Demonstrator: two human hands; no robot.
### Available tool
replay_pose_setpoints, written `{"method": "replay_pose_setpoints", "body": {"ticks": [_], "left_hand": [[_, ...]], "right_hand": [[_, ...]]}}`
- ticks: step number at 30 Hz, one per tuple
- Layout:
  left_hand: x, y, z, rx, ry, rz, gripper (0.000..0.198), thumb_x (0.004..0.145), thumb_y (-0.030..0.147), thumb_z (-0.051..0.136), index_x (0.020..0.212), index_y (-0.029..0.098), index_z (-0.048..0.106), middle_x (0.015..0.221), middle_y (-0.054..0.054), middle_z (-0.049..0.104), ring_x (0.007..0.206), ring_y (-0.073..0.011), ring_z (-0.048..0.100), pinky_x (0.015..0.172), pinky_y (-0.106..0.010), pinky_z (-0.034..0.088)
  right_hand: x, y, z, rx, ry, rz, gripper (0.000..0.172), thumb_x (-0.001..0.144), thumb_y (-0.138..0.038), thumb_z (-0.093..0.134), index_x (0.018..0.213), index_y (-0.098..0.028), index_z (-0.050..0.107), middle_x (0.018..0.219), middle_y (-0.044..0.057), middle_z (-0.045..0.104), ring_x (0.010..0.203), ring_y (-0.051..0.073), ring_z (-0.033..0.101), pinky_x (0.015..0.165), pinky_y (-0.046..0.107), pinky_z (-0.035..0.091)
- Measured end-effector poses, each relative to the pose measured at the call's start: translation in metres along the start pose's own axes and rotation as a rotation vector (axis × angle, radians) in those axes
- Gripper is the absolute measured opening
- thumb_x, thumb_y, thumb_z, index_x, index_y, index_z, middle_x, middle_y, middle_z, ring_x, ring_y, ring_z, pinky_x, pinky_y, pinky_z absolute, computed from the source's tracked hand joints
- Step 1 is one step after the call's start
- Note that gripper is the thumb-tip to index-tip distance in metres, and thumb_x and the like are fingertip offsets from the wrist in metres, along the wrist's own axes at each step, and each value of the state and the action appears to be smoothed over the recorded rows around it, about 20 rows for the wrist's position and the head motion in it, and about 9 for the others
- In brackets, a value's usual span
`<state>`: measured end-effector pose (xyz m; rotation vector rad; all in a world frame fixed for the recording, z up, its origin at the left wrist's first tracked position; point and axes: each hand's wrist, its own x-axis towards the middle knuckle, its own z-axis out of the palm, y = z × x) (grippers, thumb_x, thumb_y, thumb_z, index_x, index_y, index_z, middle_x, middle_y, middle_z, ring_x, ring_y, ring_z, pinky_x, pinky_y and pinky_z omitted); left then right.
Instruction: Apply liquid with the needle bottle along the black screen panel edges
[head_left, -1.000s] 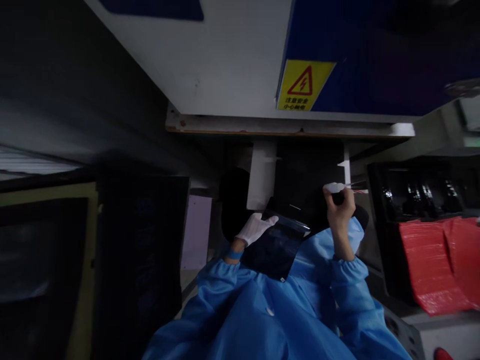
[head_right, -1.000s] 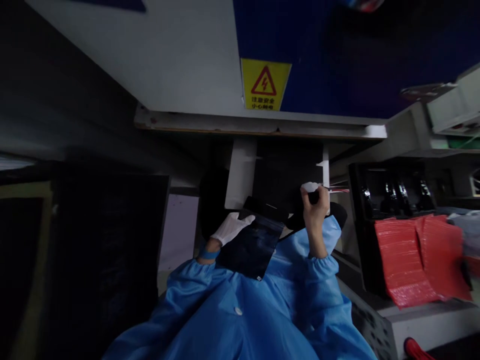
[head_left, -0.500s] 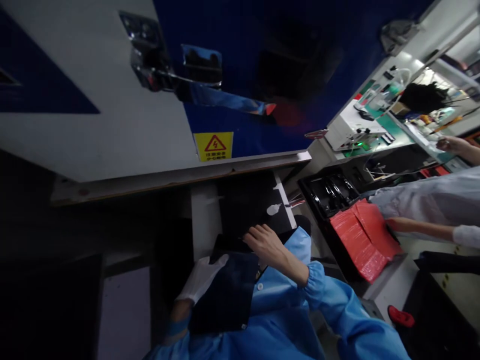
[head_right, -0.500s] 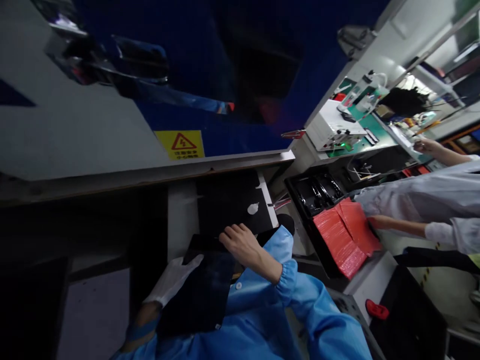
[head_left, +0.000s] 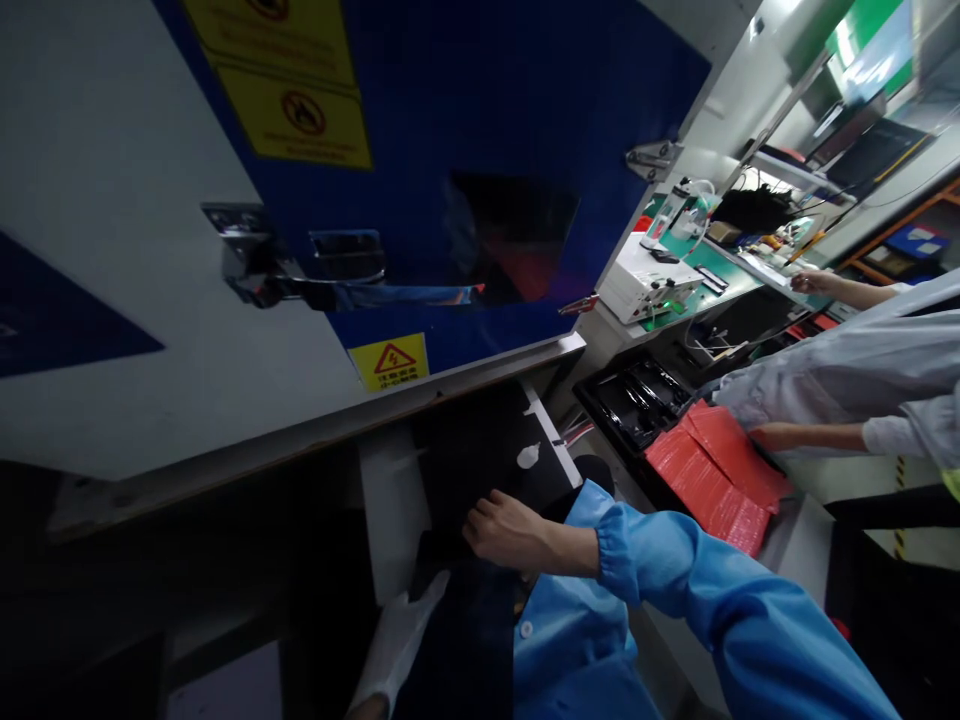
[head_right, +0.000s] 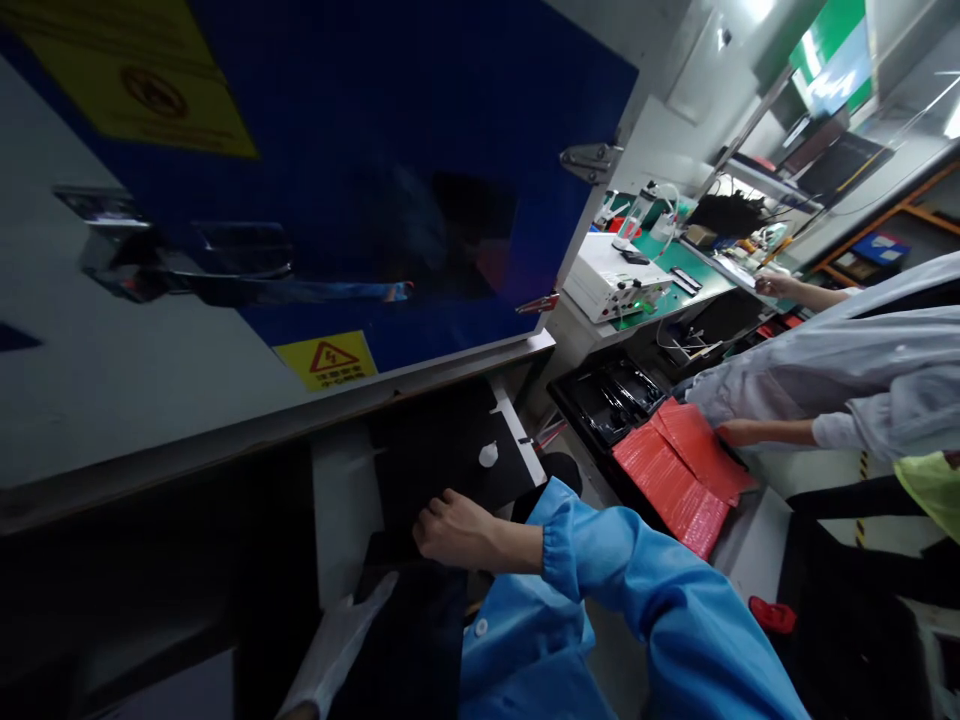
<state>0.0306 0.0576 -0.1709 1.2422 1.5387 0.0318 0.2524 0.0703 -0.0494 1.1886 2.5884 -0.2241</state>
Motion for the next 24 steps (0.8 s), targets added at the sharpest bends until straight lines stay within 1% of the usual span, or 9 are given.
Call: {"method": "replay_pose_setpoints", "body": {"ticks": [2,5,10,12,15,17,18,20,24], "left_hand": [[-0.001,0.002,-0.003,-0.011,-0.009,-0.011,0.048,0.081,0.064,0.068,0.077,0.016,0.074,0.067,-0.014,0.067,0.086,-0.0381,0.078,0.079,-0.041,0.063],[-0.005,0.006,-0.009,-0.015,-0.005,-0.011,0.044,0.080,0.063,0.070,0.073,0.019,0.073,0.065,-0.012,0.065,0.082,-0.0372,0.076,0.076,-0.041,0.063],[-0.006,0.003,-0.013,-0.013,-0.092,0.106,0.043,0.081,0.062,0.069,0.075,0.020,0.077,0.069,-0.011,0.066,0.086,-0.0356,0.076,0.086,-0.042,0.065],[-0.002,-0.004,-0.011,0.020,-0.087,0.122,0.040,0.077,0.060,0.071,0.074,0.020,0.077,0.069,-0.011,0.065,0.086,-0.0374,0.075,0.086,-0.044,0.066],[0.005,-0.019,-0.009,0.056,-0.031,0.170,0.031,0.067,0.053,0.076,0.077,0.023,0.079,0.070,-0.011,0.065,0.091,-0.0445,0.076,0.087,-0.051,0.065],[0.008,-0.027,-0.007,0.064,-0.002,0.178,0.031,0.063,0.052,0.076,0.079,0.025,0.081,0.067,-0.011,0.062,0.091,-0.0487,0.076,0.087,-0.055,0.064],[0.008,-0.028,-0.006,0.068,0.003,0.170,0.032,0.063,0.053,0.076,0.080,0.025,0.081,0.066,-0.011,0.061,0.089,-0.0491,0.075,0.087,-0.056,0.064],[0.006,-0.027,-0.004,0.068,-0.002,0.166,0.037,0.067,0.057,0.074,0.082,0.023,0.082,0.065,-0.011,0.061,0.085,-0.0460,0.075,0.087,-0.054,0.065],[0.000,-0.013,0.006,-0.044,0.004,0.100,0.045,0.079,0.065,0.066,0.078,0.021,0.077,0.076,-0.014,0.073,0.088,-0.0379,0.077,0.091,-0.045,0.066]], "right_hand": [[0.001,0.000,0.001,-0.009,-0.002,-0.003,0.020,0.114,-0.016,0.054,0.115,-0.012,0.073,0.094,0.011,0.075,0.092,0.023,0.070,0.082,0.036,0.055],[0.003,-0.001,0.002,-0.016,-0.007,-0.002,0.022,0.114,-0.014,0.052,0.114,-0.010,0.074,0.094,0.011,0.075,0.090,0.022,0.070,0.079,0.036,0.055],[0.005,-0.003,0.003,-0.011,-0.010,-0.008,0.024,0.115,-0.014,0.052,0.111,-0.009,0.075,0.089,0.010,0.074,0.085,0.022,0.069,0.074,0.035,0.053],[0.006,-0.003,0.002,-0.007,-0.010,-0.012,0.021,0.113,-0.014,0.056,0.109,-0.008,0.075,0.088,0.010,0.073,0.084,0.022,0.069,0.073,0.035,0.053],[0.006,-0.001,0.002,0.000,-0.008,-0.012,0.015,0.110,-0.011,0.061,0.107,-0.007,0.075,0.086,0.009,0.072,0.081,0.022,0.067,0.071,0.035,0.052],[0.006,-0.001,0.002,0.007,-0.008,-0.010,0.014,0.109,-0.010,0.061,0.106,-0.007,0.075,0.086,0.009,0.072,0.080,0.022,0.066,0.071,0.035,0.052],[0.006,0.000,0.001,0.012,-0.010,-0.011,0.015,0.109,-0.010,0.060,0.106,-0.008,0.075,0.085,0.009,0.072,0.080,0.022,0.066,0.071,0.035,0.052],[0.007,0.000,0.001,0.025,-0.017,-0.023,0.019,0.111,-0.012,0.057,0.107,-0.008,0.075,0.086,0.009,0.072,0.080,0.021,0.067,0.071,0.035,0.052],[0.007,0.001,0.000,0.048,-0.035,-0.038,0.023,0.114,-0.013,0.054,0.110,-0.007,0.076,0.087,0.010,0.074,0.082,0.022,0.067,0.073,0.035,0.054]]}}
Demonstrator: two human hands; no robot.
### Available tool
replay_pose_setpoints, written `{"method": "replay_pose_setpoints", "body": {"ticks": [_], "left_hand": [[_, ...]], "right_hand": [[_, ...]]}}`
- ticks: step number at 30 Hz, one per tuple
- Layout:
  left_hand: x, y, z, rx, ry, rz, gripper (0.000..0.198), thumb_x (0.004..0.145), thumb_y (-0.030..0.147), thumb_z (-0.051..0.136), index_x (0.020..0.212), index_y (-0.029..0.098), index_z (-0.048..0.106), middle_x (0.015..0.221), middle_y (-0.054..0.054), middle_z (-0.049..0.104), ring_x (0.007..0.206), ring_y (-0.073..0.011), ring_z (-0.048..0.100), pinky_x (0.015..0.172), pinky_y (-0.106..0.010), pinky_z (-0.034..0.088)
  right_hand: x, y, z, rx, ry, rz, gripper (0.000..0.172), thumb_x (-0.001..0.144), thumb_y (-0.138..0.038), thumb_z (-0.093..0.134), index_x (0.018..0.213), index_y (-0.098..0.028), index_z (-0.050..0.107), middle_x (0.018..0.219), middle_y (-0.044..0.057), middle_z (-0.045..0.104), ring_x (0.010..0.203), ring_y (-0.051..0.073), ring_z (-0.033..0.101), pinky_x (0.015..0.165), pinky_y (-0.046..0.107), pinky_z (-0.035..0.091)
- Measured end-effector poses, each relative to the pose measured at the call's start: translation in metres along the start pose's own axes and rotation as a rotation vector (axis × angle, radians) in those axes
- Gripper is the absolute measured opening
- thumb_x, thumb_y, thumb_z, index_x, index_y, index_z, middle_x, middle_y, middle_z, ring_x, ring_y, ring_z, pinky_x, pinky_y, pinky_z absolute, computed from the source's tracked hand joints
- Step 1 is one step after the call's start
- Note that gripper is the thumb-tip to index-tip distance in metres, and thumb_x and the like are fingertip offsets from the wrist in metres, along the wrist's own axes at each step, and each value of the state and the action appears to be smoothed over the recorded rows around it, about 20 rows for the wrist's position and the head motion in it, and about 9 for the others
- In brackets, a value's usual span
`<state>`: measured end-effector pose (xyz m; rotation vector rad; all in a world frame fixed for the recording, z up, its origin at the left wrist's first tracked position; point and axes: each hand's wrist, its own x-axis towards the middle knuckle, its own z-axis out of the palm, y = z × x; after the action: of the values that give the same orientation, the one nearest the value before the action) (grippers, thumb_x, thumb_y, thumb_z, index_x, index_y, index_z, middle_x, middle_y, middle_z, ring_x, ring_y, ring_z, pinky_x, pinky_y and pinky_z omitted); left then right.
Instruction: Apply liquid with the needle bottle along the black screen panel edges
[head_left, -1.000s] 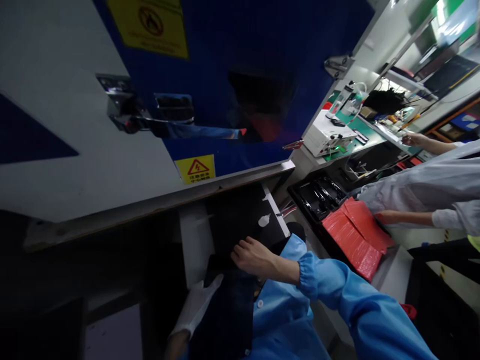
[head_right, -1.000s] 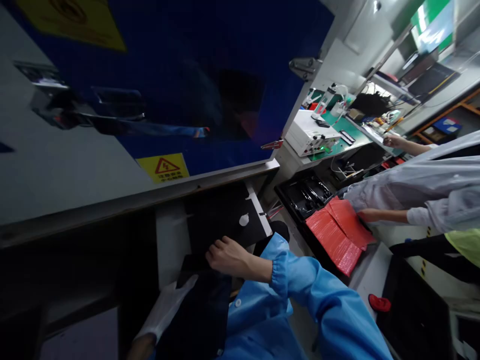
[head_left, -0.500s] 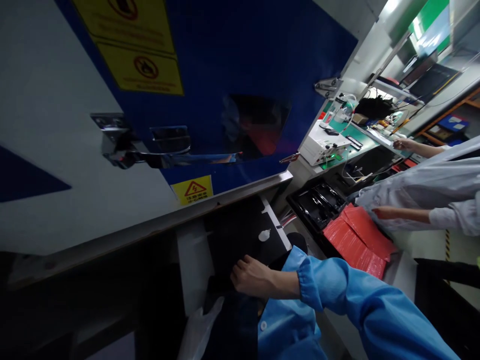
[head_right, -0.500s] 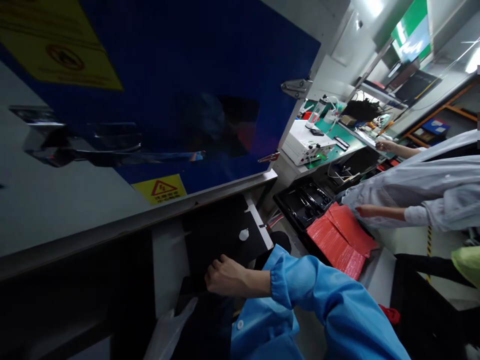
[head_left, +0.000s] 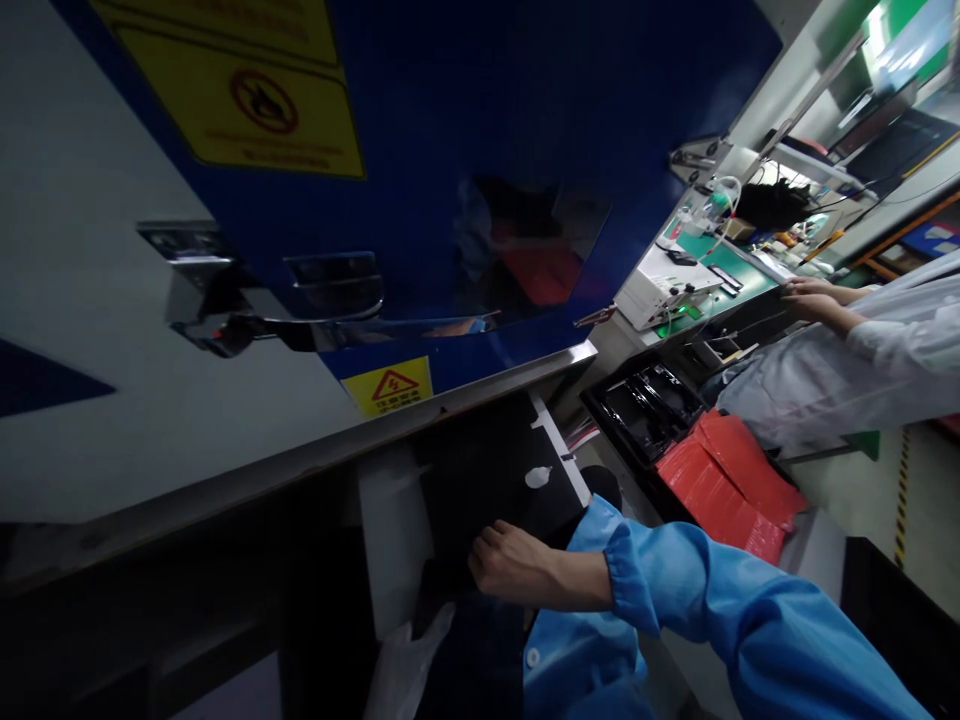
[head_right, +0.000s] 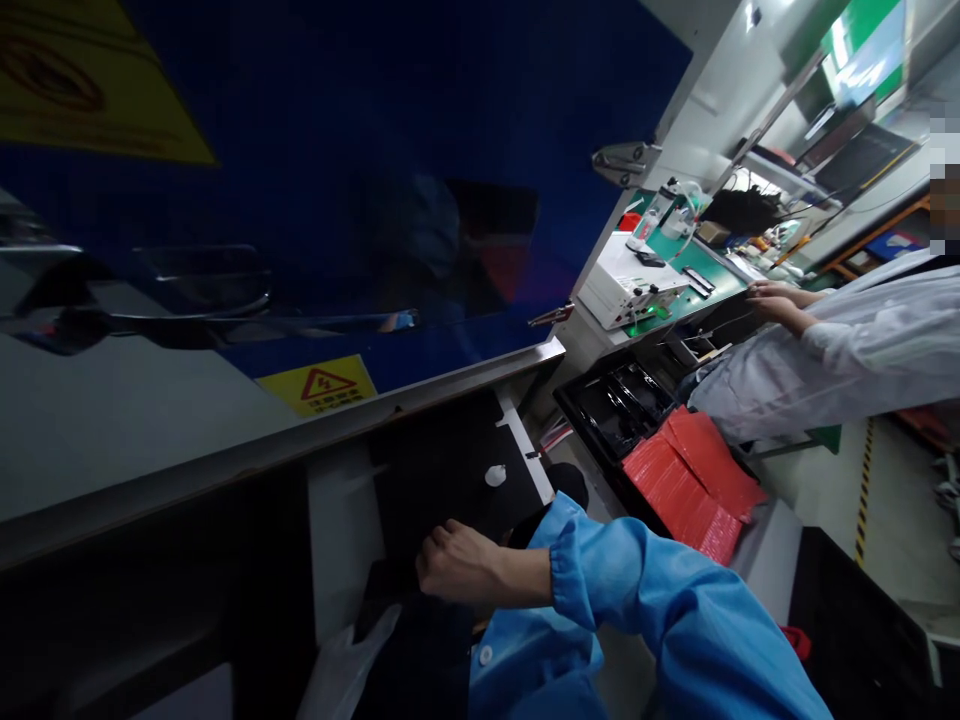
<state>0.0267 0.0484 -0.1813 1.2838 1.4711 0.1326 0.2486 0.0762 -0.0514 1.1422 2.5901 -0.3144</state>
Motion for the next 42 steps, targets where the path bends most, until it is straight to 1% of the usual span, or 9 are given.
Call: {"method": "replay_pose_setpoints", "body": {"ticks": [5,10,17,20,27,31,34,38,42], "left_hand": [[-0.004,0.013,0.006,-0.064,-0.011,-0.019,0.047,0.080,0.067,0.065,0.078,0.021,0.075,0.077,-0.013,0.075,0.094,-0.0361,0.079,0.089,-0.039,0.068],[-0.004,0.013,-0.002,-0.035,-0.019,-0.024,0.046,0.084,0.064,0.065,0.084,0.019,0.078,0.080,-0.013,0.075,0.093,-0.0359,0.079,0.089,-0.041,0.067],[0.001,0.002,-0.016,0.095,0.007,0.073,0.029,0.075,0.041,0.080,0.092,0.018,0.084,0.066,-0.008,0.062,0.084,-0.0367,0.074,0.097,-0.047,0.063],[-0.002,0.007,-0.015,0.074,0.013,0.076,0.029,0.073,0.034,0.080,0.096,0.018,0.085,0.073,-0.009,0.067,0.092,-0.0369,0.075,0.101,-0.045,0.062],[-0.009,0.021,-0.014,0.014,0.005,-0.018,0.038,0.078,0.054,0.072,0.085,0.017,0.078,0.074,-0.012,0.071,0.093,-0.0376,0.075,0.094,-0.044,0.062],[-0.021,0.045,-0.014,-0.074,-0.011,-0.140,0.048,0.078,0.064,0.062,0.075,0.017,0.071,0.089,-0.022,0.078,0.101,-0.0414,0.075,0.098,-0.047,0.058],[-0.032,0.065,-0.014,-0.207,-0.084,-0.127,0.038,0.084,0.047,0.060,0.089,0.013,0.077,0.104,-0.016,0.082,0.109,-0.0337,0.076,0.100,-0.037,0.057],[-0.034,0.068,-0.011,-0.190,0.018,-0.238,0.029,0.082,0.040,0.078,0.075,0.014,0.069,0.085,-0.009,0.075,0.100,-0.0284,0.071,0.087,-0.030,0.052],[-0.032,0.061,-0.012,-0.141,0.078,-0.288,0.046,0.078,0.039,0.090,0.059,0.018,0.053,0.065,0.000,0.053,0.084,-0.0203,0.059,0.078,-0.029,0.040]], "right_hand": [[-0.001,0.002,-0.001,0.028,-0.005,0.006,0.022,0.114,-0.013,0.054,0.112,-0.008,0.076,0.088,0.011,0.074,0.084,0.022,0.068,0.075,0.035,0.054],[-0.001,0.002,-0.005,0.034,-0.021,0.022,0.023,0.114,-0.014,0.054,0.111,-0.008,0.076,0.089,0.011,0.075,0.086,0.022,0.070,0.077,0.034,0.054],[-0.002,0.006,-0.009,0.057,-0.021,0.041,0.021,0.113,-0.013,0.055,0.114,-0.010,0.075,0.093,0.012,0.077,0.094,0.023,0.075,0.085,0.035,0.058],[-0.002,0.013,-0.008,0.090,-0.034,0.027,0.015,0.111,-0.014,0.060,0.115,-0.010,0.075,0.095,0.011,0.078,0.095,0.022,0.077,0.088,0.034,0.059],[0.000,0.025,-0.009,0.153,-0.077,0.022,0.016,0.111,-0.014,0.061,0.116,-0.011,0.076,0.104,0.012,0.082,0.103,0.023,0.080,0.097,0.034,0.060],[0.001,0.032,-0.004,0.219,-0.095,0.000,0.017,0.111,-0.016,0.061,0.114,-0.014,0.078,0.105,0.011,0.083,0.105,0.022,0.081,0.097,0.030,0.059],[0.000,0.036,0.008,0.276,-0.089,-0.010,0.015,0.102,-0.010,0.069,0.113,-0.014,0.079,0.104,0.012,0.083,0.104,0.023,0.081,0.096,0.029,0.058],[0.003,0.041,0.028,0.349,-0.058,-0.025,0.018,0.095,-0.012,0.076,0.112,-0.015,0.078,0.109,0.013,0.081,0.109,0.026,0.079,0.098,0.031,0.057],[0.003,0.043,0.038,0.386,-0.053,-0.011,0.014,0.097,-0.020,0.078,0.111,-0.018,0.079,0.111,0.014,0.080,0.108,0.028,0.079,0.096,0.031,0.057]]}}
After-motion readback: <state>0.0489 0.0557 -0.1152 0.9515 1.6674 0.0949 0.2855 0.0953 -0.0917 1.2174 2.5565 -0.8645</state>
